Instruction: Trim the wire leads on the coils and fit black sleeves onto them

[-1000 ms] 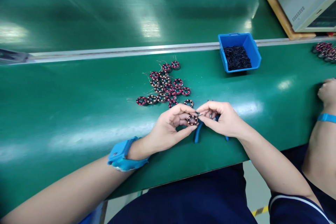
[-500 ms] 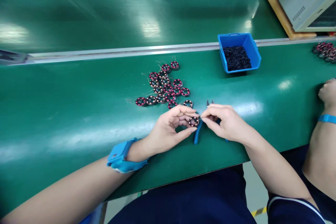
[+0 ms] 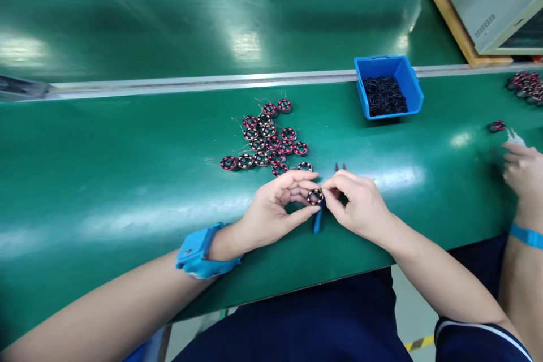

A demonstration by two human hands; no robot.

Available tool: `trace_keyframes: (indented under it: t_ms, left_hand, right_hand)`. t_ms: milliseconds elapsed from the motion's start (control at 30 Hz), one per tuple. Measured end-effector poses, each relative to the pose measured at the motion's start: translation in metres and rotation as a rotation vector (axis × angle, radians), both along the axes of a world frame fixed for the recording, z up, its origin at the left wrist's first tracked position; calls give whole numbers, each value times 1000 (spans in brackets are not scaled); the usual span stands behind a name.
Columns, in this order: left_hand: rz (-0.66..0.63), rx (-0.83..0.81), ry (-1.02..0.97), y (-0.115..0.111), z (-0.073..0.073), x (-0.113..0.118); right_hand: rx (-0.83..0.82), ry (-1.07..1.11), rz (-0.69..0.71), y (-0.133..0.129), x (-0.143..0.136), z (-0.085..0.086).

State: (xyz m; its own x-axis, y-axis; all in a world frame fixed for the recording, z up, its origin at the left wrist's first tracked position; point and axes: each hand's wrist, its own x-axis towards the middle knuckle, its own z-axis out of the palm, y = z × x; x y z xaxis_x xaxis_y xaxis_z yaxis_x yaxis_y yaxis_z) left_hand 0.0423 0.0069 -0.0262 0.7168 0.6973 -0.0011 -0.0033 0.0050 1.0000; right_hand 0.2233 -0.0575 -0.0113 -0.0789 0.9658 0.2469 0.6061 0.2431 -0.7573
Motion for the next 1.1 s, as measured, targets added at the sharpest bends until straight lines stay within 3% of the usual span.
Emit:
trace_keyframes:
  t_ms: [300, 400, 533, 633, 800, 1000, 1100]
  left_hand:
    - [68, 117, 10, -5, -4, 2]
    - [109, 296, 129, -3, -6, 0]
    - [174, 615, 366, 0, -8, -5]
    - [187, 716, 431, 3, -9, -8]
    - [175, 741, 465, 9, -10, -22]
    - [171, 688, 390, 7, -11, -46]
    - [221, 671, 411, 7, -11, -44]
  right_hand:
    - [-51, 104, -11, -16, -14, 3]
    - [-54, 99, -5, -14, -9, 4]
    - [74, 30, -165, -4, 6, 5]
    - [99, -112, -130, 0, 7, 0]
    - [56, -387, -47, -14, -6, -11]
    - [96, -432, -140, -24, -1, -7]
    - [30, -395, -61, -15, -13, -5]
